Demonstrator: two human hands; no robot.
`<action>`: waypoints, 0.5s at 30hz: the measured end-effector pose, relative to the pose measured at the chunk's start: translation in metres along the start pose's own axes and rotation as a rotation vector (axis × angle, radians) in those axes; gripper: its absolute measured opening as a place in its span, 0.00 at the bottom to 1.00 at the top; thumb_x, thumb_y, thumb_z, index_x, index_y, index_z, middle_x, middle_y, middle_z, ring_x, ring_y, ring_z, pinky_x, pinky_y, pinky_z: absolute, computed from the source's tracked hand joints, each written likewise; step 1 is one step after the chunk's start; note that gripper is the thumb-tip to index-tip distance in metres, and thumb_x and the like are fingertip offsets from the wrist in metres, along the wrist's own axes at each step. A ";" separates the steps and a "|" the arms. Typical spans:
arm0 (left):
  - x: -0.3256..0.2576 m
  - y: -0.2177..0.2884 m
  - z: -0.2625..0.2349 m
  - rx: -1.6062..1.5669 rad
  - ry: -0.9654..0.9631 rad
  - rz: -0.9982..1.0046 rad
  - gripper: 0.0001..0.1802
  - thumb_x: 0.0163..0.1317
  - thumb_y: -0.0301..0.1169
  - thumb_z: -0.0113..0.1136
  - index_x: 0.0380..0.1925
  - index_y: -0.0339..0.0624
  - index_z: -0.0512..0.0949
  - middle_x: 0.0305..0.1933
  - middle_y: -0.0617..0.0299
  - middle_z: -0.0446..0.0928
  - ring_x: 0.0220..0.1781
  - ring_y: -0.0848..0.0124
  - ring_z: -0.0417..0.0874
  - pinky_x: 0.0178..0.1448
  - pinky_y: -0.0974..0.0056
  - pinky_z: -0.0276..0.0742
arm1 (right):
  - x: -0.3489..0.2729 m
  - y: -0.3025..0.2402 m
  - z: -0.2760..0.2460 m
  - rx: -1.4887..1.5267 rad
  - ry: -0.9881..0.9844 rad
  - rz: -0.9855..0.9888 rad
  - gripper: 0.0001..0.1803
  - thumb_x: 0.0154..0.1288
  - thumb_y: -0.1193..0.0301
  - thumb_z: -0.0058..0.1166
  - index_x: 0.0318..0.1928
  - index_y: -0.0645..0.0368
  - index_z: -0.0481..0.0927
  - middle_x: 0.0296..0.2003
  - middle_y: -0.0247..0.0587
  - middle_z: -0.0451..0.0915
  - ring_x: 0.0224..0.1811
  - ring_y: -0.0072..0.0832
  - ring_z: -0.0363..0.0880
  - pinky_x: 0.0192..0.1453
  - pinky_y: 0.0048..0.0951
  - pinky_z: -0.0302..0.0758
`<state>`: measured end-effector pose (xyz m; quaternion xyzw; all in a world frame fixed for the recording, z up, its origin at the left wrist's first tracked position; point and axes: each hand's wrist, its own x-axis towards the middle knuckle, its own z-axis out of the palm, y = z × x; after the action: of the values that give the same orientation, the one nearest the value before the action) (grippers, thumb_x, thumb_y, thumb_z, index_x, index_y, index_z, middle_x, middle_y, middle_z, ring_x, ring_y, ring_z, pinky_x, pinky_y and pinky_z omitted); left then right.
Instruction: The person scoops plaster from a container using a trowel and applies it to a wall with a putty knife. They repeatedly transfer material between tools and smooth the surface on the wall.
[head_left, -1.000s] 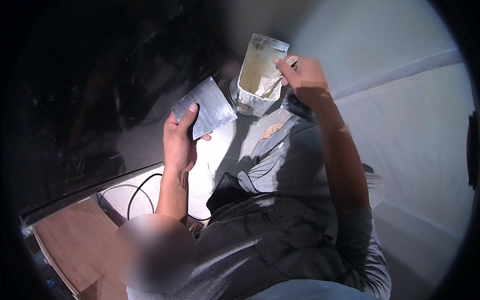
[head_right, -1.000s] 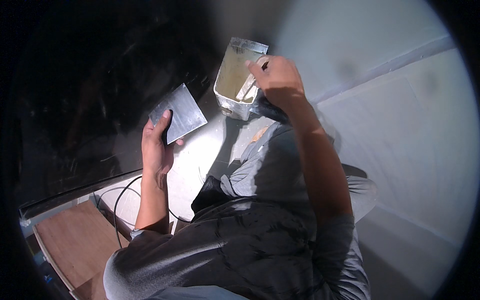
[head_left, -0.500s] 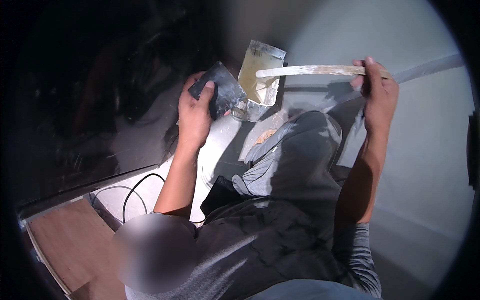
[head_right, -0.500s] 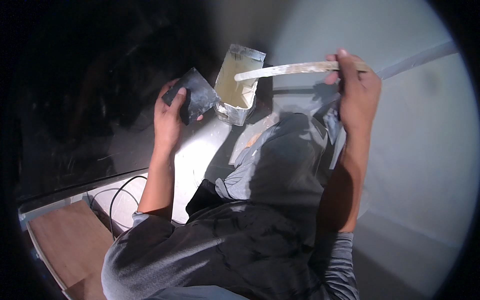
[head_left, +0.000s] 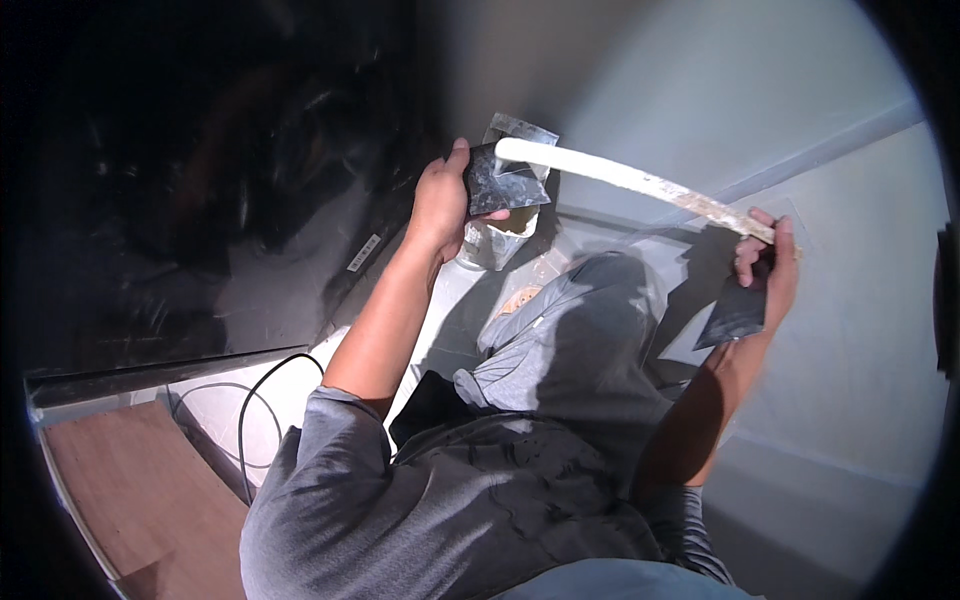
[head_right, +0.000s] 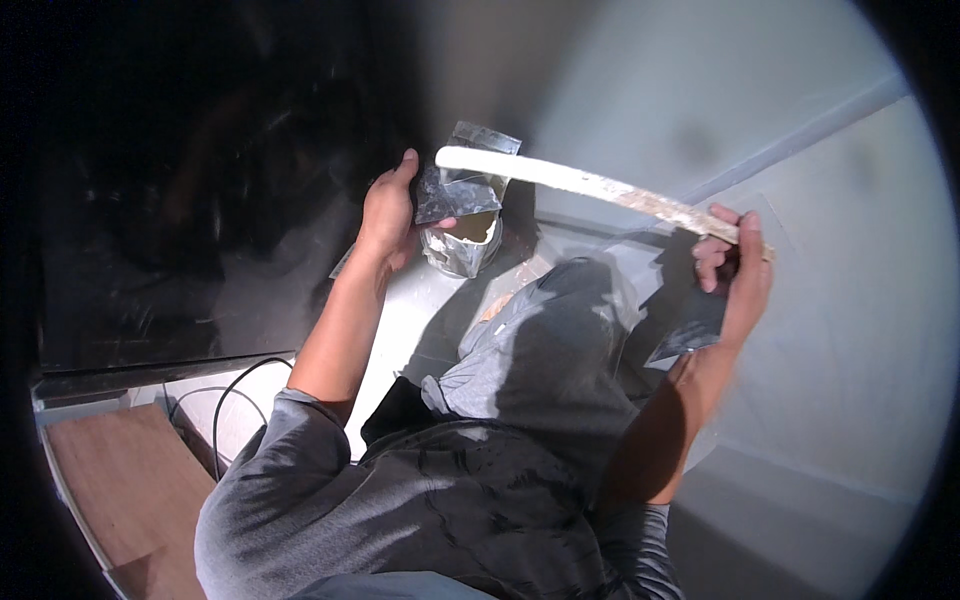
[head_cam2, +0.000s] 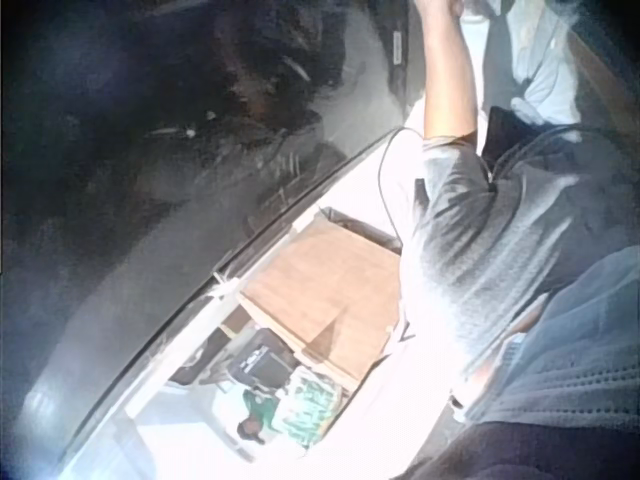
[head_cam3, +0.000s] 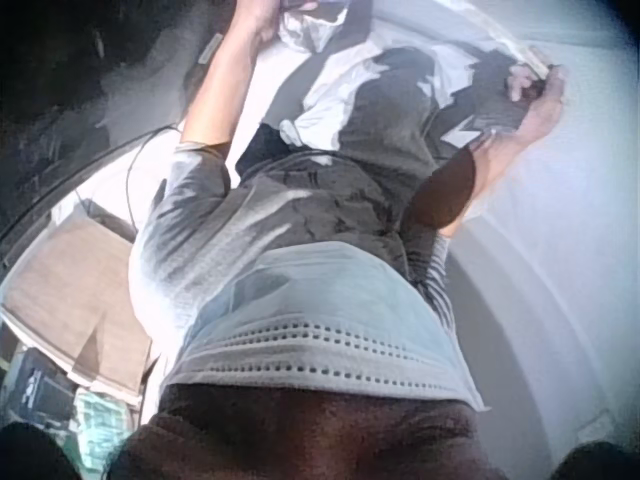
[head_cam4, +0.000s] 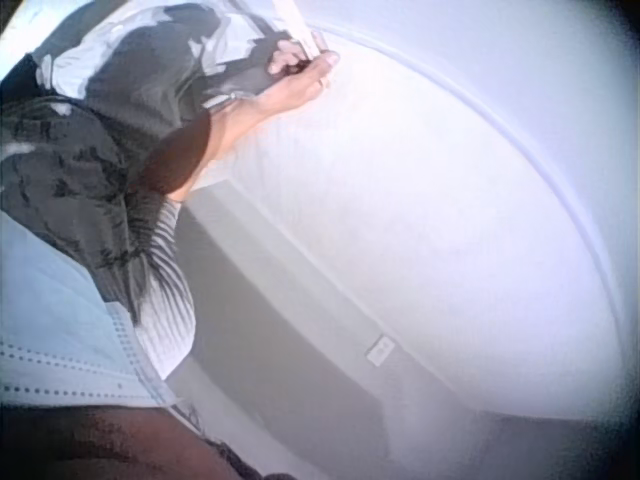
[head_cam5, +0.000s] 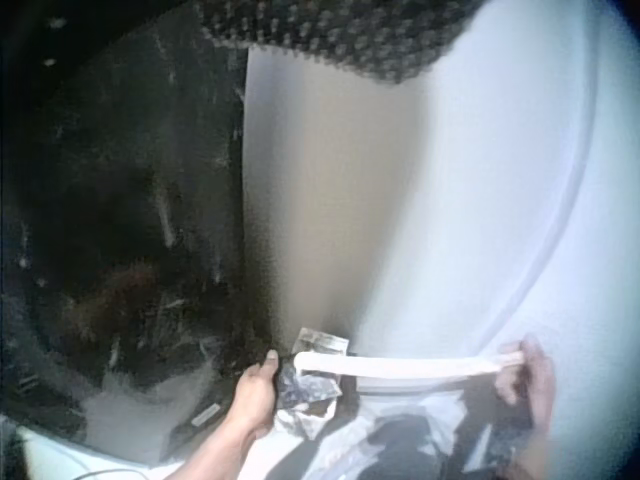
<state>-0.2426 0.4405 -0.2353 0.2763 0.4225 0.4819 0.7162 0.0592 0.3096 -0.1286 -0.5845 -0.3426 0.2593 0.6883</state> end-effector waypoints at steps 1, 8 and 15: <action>0.001 -0.001 -0.005 -0.064 -0.096 -0.021 0.26 0.80 0.45 0.42 0.50 0.27 0.75 0.44 0.48 0.83 0.39 0.61 0.89 0.34 0.60 0.91 | -0.005 0.009 0.004 0.013 0.010 0.023 0.27 0.78 0.53 0.50 0.49 0.72 0.81 0.20 0.35 0.78 0.15 0.14 0.63 0.20 0.17 0.57; -0.013 0.006 -0.005 -0.226 -0.051 -0.012 0.23 0.80 0.43 0.45 0.49 0.29 0.76 0.45 0.49 0.83 0.41 0.62 0.88 0.35 0.65 0.91 | -0.034 0.055 0.000 -0.010 -0.008 0.120 0.27 0.79 0.54 0.49 0.51 0.72 0.80 0.23 0.37 0.81 0.15 0.14 0.62 0.20 0.18 0.56; -0.019 0.001 -0.003 -0.211 -0.004 0.037 0.24 0.80 0.43 0.44 0.50 0.27 0.73 0.45 0.47 0.82 0.44 0.62 0.88 0.39 0.63 0.92 | -0.055 0.074 -0.016 -0.049 -0.061 0.079 0.25 0.80 0.57 0.47 0.53 0.72 0.79 0.25 0.45 0.83 0.14 0.14 0.63 0.20 0.18 0.58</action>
<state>-0.2490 0.4230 -0.2293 0.2081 0.3627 0.5362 0.7332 0.0400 0.2717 -0.2120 -0.6059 -0.3464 0.2954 0.6524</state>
